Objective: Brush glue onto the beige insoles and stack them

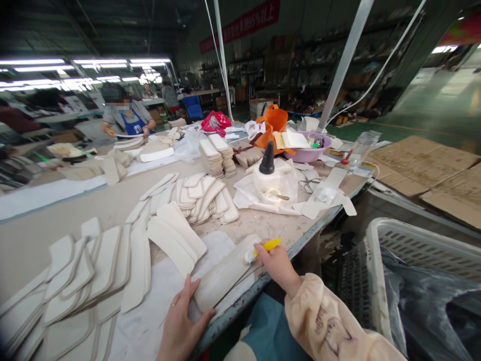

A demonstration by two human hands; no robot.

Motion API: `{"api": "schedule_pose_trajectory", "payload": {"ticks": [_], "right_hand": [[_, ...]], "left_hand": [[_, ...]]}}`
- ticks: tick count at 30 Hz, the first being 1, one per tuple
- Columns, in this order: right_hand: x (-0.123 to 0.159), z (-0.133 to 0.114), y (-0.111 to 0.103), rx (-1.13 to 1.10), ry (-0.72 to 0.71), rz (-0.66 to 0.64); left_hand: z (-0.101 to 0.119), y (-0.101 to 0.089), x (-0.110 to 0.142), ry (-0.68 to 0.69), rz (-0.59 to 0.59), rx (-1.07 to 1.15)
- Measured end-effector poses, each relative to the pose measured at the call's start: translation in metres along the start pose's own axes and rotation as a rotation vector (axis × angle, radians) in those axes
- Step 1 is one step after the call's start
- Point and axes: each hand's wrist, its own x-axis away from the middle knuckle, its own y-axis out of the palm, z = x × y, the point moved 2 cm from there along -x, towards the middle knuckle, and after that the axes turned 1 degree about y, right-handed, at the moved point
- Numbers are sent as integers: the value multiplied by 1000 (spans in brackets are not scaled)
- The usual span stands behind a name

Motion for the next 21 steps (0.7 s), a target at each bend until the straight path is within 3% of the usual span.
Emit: {"api": "schedule_pose_trajectory", "payload": {"ticks": [2,4,6,10,13,18,21], "right_hand": [[-10,-2,-22,88,-82,66],[-10,-7,-30,244,-221,107],[-4,-12,-22,468,-363,87],[20,-20,15,840,-570,-82],[33,-28,29,834,-682,-193],[27,-29,18,838,-653,-70],[27,-24,21,749,-749,-117]], "left_hand": [[-3,2,0,8,11,-22],[-7,4,-1,21,15,-28],[-11,6,-1,33,16,-31],[-16,8,-1,60,21,-37],[-19,10,-2,94,12,-22],[-14,11,-1,46,49,51],[-6,7,3,-25,45,89]]}}
